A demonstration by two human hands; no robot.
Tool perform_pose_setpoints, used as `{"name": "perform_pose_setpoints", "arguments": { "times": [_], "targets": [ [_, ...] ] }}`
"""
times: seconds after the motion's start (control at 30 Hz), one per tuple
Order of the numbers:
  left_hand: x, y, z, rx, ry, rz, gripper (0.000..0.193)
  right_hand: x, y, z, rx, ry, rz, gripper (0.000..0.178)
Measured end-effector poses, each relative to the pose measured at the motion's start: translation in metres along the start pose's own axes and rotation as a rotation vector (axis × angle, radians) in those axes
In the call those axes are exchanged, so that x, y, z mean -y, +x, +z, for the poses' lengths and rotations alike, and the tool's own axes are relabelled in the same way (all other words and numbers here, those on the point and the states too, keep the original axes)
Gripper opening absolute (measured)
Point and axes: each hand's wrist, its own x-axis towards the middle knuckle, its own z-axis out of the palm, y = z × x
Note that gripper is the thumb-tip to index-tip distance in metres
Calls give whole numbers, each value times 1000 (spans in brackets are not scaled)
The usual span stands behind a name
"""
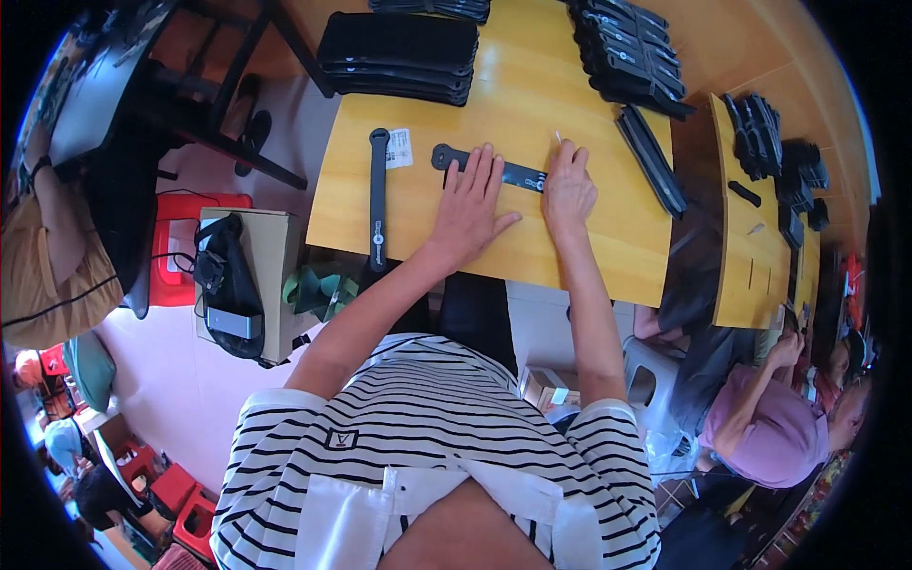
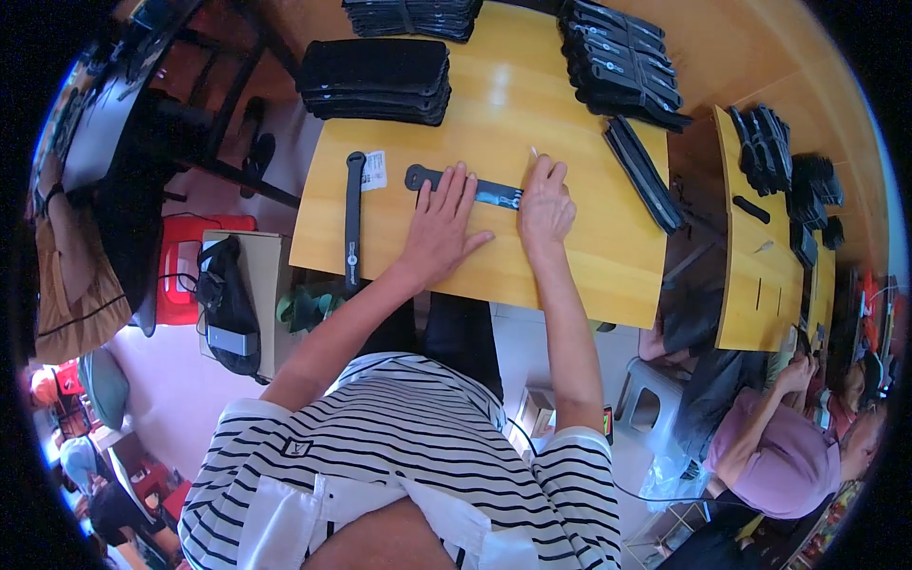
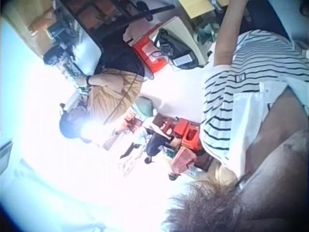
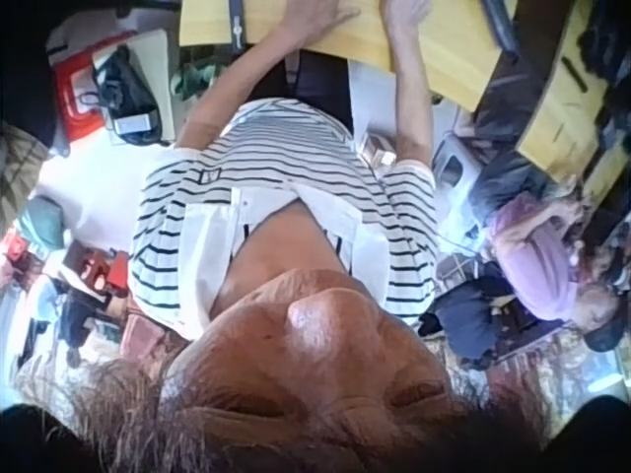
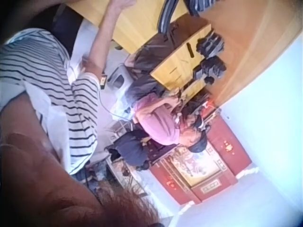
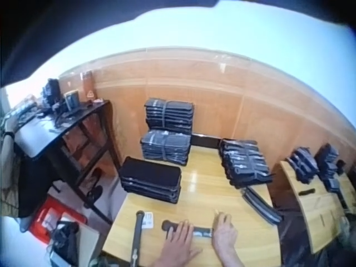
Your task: Assembling and inspecting black leather straps by attaching metal hardware using a screwdriver.
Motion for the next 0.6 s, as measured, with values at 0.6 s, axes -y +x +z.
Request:
{"name": "perform_pose_setpoints", "arguments": {
  "times": [0.6],
  "targets": [
    [51,-48,-79,-270,-13,-319,67,-42,-18,-34,-78,722,373,19]
  ]
}}
